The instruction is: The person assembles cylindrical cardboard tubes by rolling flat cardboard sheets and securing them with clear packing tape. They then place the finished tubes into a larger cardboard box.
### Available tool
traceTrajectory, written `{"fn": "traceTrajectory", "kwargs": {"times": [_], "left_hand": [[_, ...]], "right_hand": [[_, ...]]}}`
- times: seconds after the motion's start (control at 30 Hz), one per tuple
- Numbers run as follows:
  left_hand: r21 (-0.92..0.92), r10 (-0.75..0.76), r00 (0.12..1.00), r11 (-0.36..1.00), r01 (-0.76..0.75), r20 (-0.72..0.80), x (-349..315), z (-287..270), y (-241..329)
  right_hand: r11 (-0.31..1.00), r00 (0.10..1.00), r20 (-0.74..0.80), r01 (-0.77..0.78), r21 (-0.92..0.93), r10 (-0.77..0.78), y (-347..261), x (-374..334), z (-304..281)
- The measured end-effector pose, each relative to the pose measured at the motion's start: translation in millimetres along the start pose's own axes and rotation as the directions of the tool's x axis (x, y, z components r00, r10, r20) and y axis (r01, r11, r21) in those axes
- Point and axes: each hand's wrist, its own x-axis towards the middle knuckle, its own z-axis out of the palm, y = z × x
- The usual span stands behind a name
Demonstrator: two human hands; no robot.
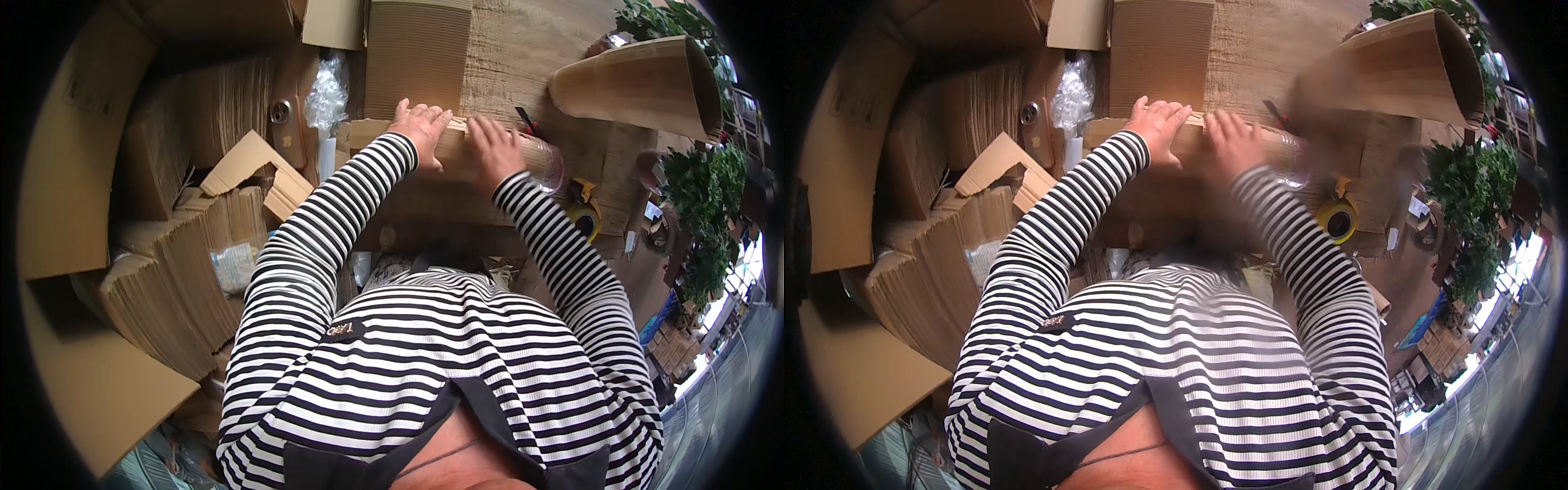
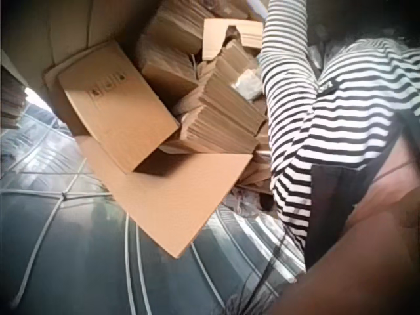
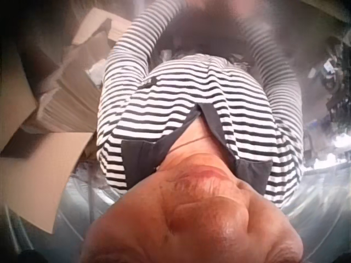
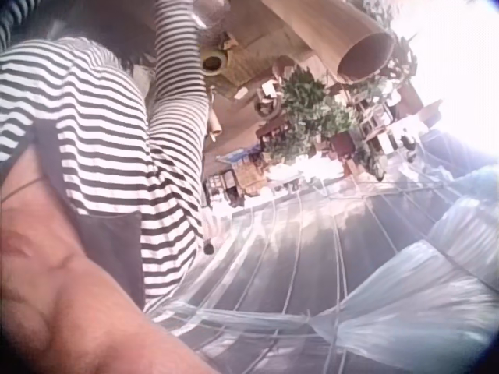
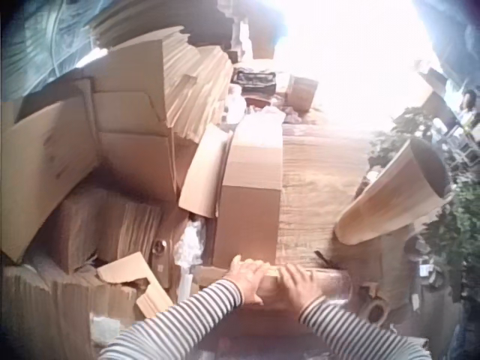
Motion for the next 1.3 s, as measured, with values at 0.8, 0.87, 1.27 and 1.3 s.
{"fn": "traceTrajectory", "kwargs": {"times": [0.8,0.87,1.27,1.3], "left_hand": [[-0.149,0.137,0.945,0.984,-0.096,0.298,119.7,-71.6,-43.8],[-0.183,0.170,0.917,0.977,-0.110,0.360,136.9,-74.6,-47.4],[-0.247,0.206,0.909,0.962,-0.119,0.364,106.0,-53.0,-25.5],[-0.273,0.193,0.914,0.957,-0.095,0.356,90.0,-45.9,-15.1]], "right_hand": [[0.463,0.716,0.007,-0.457,0.759,0.698,133.0,-21.1,-3.3],[0.225,0.677,0.258,-0.539,0.811,0.690,168.1,-34.5,45.9],[0.860,0.957,-0.182,-0.109,0.499,0.227,192.4,-64.0,105.3],[0.833,0.966,-0.091,-0.159,0.530,0.242,186.0,-77.5,89.0]]}}
